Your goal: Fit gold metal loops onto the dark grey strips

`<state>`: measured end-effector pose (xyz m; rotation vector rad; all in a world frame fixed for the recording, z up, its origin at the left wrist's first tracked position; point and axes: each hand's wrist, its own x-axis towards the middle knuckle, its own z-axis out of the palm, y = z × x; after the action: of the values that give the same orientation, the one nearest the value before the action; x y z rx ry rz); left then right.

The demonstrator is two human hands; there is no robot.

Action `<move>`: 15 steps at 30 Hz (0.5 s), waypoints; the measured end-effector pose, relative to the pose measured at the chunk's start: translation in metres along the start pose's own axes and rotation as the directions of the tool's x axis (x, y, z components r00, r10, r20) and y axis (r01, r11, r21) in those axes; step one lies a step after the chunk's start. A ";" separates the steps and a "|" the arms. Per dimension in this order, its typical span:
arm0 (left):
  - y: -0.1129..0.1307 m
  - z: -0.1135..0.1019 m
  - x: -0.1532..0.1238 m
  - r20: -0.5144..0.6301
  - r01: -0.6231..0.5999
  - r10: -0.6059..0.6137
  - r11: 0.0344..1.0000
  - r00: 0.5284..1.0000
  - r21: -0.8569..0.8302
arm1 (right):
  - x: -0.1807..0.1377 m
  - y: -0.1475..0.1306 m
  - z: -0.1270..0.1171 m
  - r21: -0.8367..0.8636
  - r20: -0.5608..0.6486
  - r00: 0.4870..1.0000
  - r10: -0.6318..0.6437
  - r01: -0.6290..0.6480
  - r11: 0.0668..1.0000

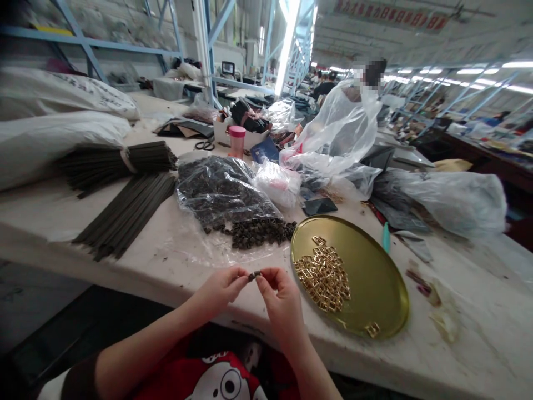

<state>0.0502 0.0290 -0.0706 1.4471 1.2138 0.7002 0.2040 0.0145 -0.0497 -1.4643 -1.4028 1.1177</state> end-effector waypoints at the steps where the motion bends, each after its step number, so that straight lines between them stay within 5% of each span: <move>1: 0.000 0.000 -0.002 -0.007 -0.005 0.005 1.000 1.000 0.004 | -0.001 -0.001 0.001 -0.017 -0.019 1.000 -0.019 0.019 1.000; 15: -0.003 0.002 -0.014 -0.027 -0.022 0.025 0.993 0.999 0.117 | -0.009 0.000 0.005 -0.146 0.049 0.997 -0.055 0.061 0.987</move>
<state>0.0469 0.0151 -0.0715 1.5550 1.2796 0.6774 0.1992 0.0053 -0.0508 -1.4989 -1.5779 1.0348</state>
